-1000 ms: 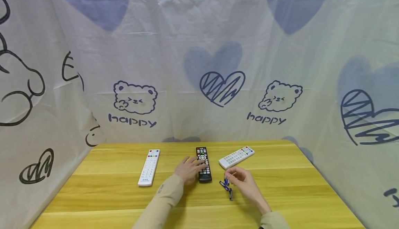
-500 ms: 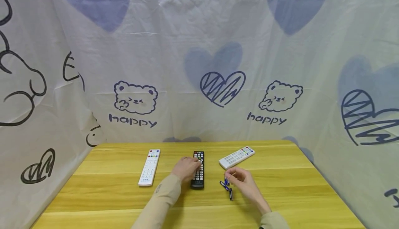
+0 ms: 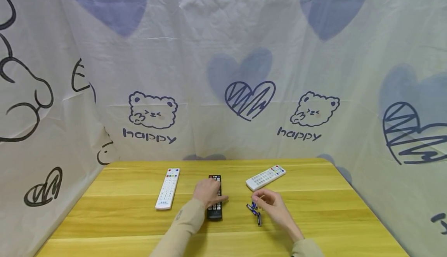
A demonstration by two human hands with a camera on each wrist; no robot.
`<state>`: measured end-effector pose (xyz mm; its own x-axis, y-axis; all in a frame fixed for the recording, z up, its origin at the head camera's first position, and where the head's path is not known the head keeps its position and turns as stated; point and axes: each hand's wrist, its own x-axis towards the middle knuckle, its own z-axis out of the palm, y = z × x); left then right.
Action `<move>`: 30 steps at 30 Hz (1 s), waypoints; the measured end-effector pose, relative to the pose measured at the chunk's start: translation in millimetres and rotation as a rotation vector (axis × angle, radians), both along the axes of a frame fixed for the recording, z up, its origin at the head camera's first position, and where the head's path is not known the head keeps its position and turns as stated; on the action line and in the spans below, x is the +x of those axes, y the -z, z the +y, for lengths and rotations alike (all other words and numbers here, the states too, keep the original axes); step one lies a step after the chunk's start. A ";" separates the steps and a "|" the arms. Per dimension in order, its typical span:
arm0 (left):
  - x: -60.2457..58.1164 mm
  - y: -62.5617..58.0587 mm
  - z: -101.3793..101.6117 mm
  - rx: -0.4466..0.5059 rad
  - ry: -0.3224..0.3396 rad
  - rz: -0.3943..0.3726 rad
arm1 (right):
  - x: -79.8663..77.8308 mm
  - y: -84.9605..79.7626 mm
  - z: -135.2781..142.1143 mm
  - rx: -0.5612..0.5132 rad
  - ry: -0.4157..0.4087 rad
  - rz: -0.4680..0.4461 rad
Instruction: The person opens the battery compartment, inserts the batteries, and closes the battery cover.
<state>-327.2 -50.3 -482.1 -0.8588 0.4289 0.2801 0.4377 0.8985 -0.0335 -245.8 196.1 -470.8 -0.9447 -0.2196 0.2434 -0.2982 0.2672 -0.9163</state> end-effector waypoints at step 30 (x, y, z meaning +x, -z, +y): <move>8.0 -2.4 -43.6 1.429 -0.083 -0.862 | 1.7 0.3 -0.2 -0.004 -0.030 0.011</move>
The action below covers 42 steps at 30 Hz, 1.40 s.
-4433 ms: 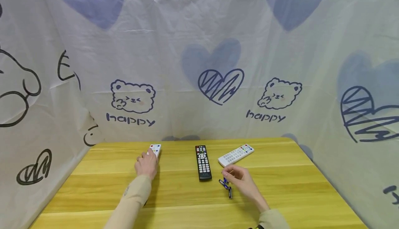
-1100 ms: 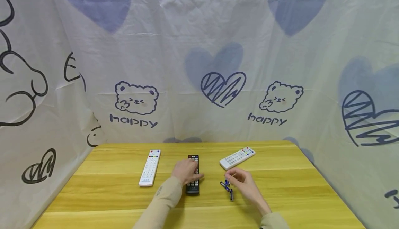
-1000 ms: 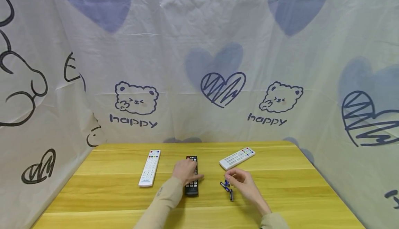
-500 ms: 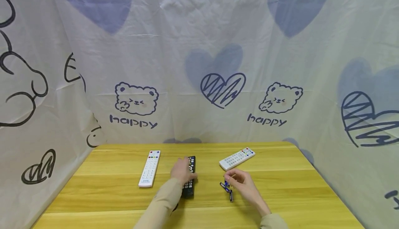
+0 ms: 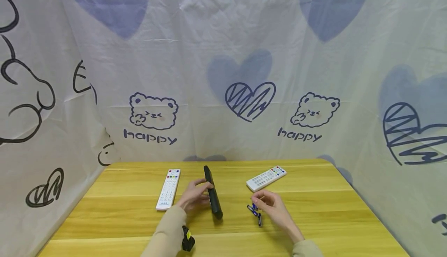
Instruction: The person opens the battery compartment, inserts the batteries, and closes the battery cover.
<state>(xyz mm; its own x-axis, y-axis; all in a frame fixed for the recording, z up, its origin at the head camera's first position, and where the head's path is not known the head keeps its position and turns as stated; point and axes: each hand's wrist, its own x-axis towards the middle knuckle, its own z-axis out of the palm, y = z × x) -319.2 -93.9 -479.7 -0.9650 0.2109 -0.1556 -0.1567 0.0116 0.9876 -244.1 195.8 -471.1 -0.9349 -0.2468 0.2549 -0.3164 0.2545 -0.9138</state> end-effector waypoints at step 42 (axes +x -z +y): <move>46.3 -13.6 -3.0 0.308 0.295 0.076 | -1.9 1.0 -4.4 0.052 -0.114 0.027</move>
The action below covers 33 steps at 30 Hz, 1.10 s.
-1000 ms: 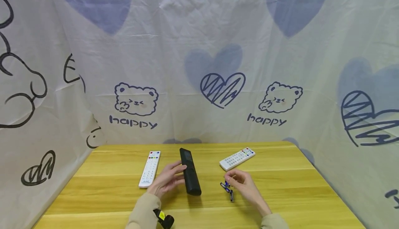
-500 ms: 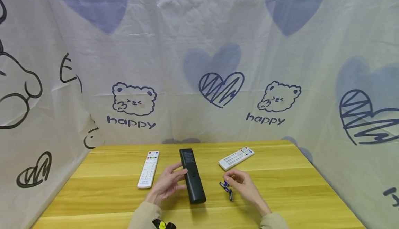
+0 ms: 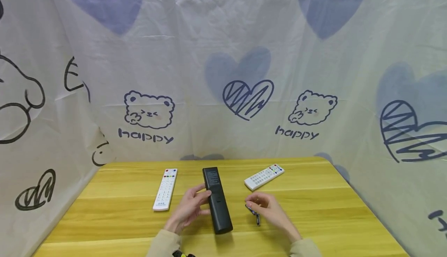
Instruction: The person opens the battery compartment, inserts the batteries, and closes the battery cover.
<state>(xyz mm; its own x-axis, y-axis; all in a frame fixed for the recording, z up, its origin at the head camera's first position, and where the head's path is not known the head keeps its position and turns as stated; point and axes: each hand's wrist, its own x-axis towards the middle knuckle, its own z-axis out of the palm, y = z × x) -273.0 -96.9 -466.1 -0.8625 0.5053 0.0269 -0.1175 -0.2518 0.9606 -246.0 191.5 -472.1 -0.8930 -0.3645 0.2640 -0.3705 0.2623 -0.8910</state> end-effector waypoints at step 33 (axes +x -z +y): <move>-2.5 11.0 8.4 0.070 0.022 0.045 | 1.8 -7.2 -56.7 0.088 -0.044 0.132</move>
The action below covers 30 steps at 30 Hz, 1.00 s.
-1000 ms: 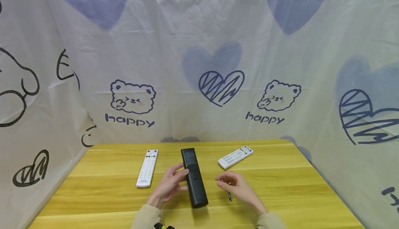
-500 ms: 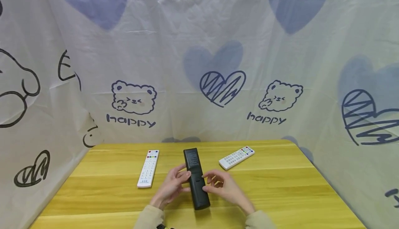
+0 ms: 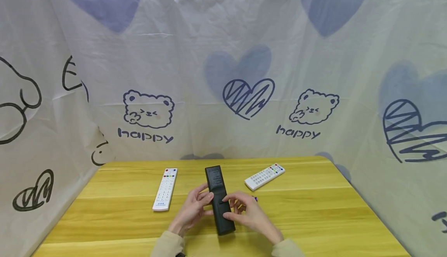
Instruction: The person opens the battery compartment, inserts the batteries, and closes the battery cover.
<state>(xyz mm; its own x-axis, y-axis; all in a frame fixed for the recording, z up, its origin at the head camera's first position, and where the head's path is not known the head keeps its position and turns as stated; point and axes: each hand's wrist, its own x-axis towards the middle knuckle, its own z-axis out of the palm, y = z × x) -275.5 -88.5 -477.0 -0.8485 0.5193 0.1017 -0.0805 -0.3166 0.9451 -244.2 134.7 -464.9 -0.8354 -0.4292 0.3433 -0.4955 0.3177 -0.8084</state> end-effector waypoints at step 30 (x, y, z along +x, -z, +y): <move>6.8 -4.6 7.2 -0.085 -0.049 -0.009 | 2.4 4.3 -9.9 0.053 0.067 0.087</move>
<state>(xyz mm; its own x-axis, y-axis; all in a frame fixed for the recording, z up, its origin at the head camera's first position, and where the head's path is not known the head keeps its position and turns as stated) -268.7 -81.3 -472.5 -0.8736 0.4838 0.0517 -0.0752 -0.2392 0.9680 -241.8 124.8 -469.3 -0.8311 -0.3925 0.3939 -0.5389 0.3938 -0.7447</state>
